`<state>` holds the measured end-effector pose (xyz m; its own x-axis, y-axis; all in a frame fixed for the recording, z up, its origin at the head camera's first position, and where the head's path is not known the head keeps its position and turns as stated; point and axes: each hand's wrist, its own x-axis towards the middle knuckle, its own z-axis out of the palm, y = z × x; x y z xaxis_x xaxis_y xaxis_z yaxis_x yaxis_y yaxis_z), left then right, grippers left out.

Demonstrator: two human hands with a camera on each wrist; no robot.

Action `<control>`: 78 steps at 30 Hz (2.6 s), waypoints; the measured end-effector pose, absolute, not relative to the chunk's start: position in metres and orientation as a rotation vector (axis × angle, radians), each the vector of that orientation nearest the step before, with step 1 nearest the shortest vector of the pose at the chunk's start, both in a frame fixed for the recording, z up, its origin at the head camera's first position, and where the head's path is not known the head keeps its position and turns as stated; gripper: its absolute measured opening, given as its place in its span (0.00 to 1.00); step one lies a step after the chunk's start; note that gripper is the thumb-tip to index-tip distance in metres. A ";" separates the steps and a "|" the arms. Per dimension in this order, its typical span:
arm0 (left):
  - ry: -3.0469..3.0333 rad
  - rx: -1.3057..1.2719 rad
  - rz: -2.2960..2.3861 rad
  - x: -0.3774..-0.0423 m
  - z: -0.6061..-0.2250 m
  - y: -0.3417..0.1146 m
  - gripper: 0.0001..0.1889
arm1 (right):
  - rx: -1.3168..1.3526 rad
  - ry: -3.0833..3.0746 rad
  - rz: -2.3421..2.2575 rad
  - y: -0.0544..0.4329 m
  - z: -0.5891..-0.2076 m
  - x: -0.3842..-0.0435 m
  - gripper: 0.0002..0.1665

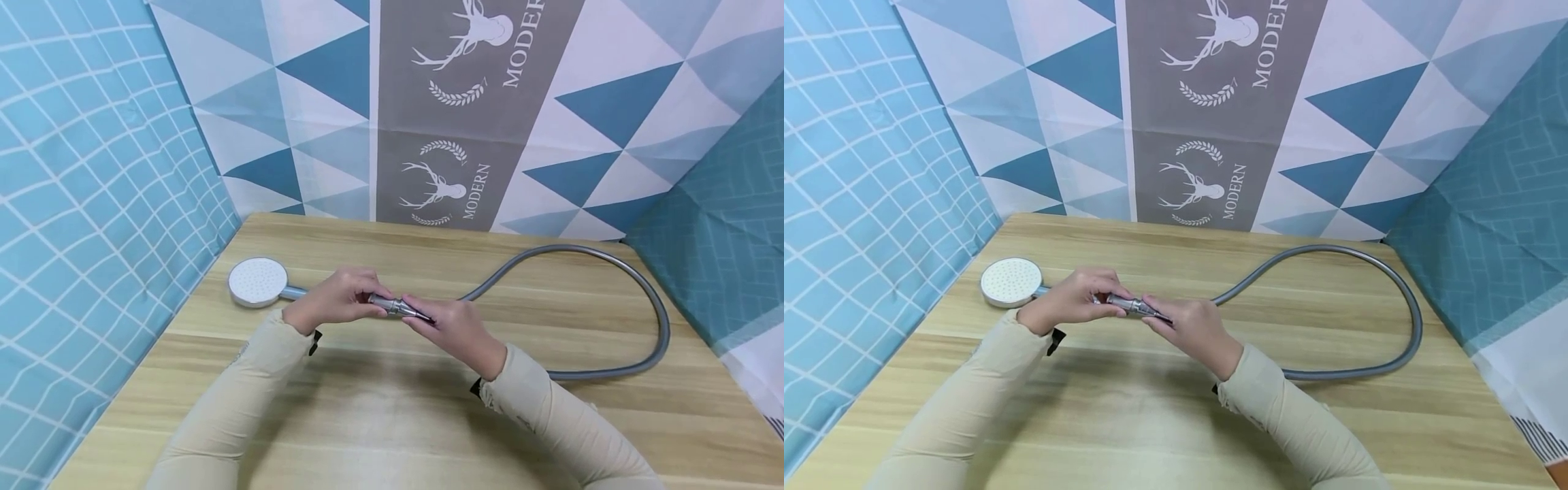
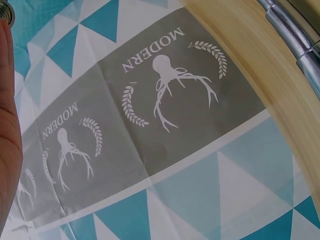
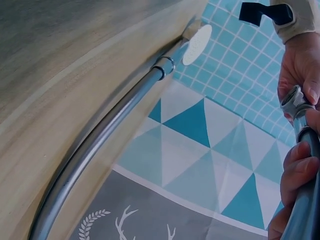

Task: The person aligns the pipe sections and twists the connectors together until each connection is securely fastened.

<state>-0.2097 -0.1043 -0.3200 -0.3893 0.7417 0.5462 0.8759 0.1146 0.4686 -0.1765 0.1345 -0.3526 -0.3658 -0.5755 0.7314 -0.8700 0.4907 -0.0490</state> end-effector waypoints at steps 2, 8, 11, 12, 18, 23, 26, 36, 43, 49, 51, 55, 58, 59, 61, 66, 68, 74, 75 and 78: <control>-2.208 -1.624 -1.136 -0.210 -0.320 -0.104 0.11 | 1.184 -2.077 0.571 0.134 -0.352 -0.176 0.26; -2.216 -1.601 -1.144 -0.210 -0.322 -0.107 0.11 | 1.188 -2.104 0.544 0.133 -0.349 -0.176 0.23; -2.226 -1.604 -1.153 -0.210 -0.322 -0.107 0.11 | 1.180 -2.124 0.547 0.133 -0.350 -0.176 0.28; -2.229 -1.607 -1.157 -0.210 -0.323 -0.107 0.11 | 1.176 -2.130 0.552 0.133 -0.351 -0.176 0.30; -2.207 -1.631 -1.159 -0.213 -0.323 -0.106 0.11 | 1.172 -2.136 0.586 0.133 -0.352 -0.177 0.31; -2.171 -1.656 -1.129 -0.212 -0.317 -0.103 0.11 | 1.188 -2.067 0.601 0.133 -0.353 -0.179 0.29; -2.177 -1.662 -1.129 -0.212 -0.314 -0.102 0.11 | 1.176 -2.039 0.603 0.133 -0.352 -0.179 0.28; -2.194 -1.653 -1.131 -0.212 -0.314 -0.101 0.11 | 1.183 -2.057 0.585 0.134 -0.351 -0.178 0.24; -2.209 -1.645 -1.122 -0.210 -0.312 -0.102 0.11 | 1.181 -2.083 0.565 0.134 -0.348 -0.178 0.25; -2.203 -1.642 -1.112 -0.210 -0.312 -0.102 0.10 | 1.170 -2.042 0.556 0.135 -0.350 -0.178 0.33; -2.191 -1.651 -1.115 -0.210 -0.312 -0.102 0.10 | 1.191 -2.016 0.595 0.135 -0.350 -0.179 0.34; -2.175 -1.664 -1.129 -0.210 -0.312 -0.103 0.11 | 1.233 -1.971 0.675 0.136 -0.351 -0.180 0.28; -2.180 -1.661 -1.143 -0.210 -0.311 -0.104 0.11 | 1.237 -1.952 0.705 0.135 -0.352 -0.181 0.24; -2.181 -1.659 -1.146 -0.210 -0.311 -0.104 0.11 | 1.237 -1.945 0.707 0.135 -0.352 -0.181 0.23; -2.182 -1.660 -1.158 -0.210 -0.311 -0.104 0.11 | 1.236 -1.938 0.704 0.134 -0.353 -0.181 0.22; -2.177 -1.669 -1.180 -0.210 -0.312 -0.105 0.11 | 1.236 -1.939 0.681 0.133 -0.353 -0.181 0.20; -2.176 -1.670 -1.178 -0.210 -0.312 -0.105 0.11 | 1.232 -1.940 0.676 0.132 -0.353 -0.181 0.20; -2.177 -1.672 -1.176 -0.210 -0.313 -0.105 0.11 | 1.226 -1.949 0.696 0.131 -0.353 -0.181 0.21; -2.177 -1.671 -1.177 -0.210 -0.314 -0.105 0.11 | 1.224 -1.951 0.699 0.131 -0.353 -0.181 0.21; -2.179 -1.669 -1.176 -0.211 -0.313 -0.105 0.11 | 1.220 -1.953 0.698 0.131 -0.353 -0.181 0.21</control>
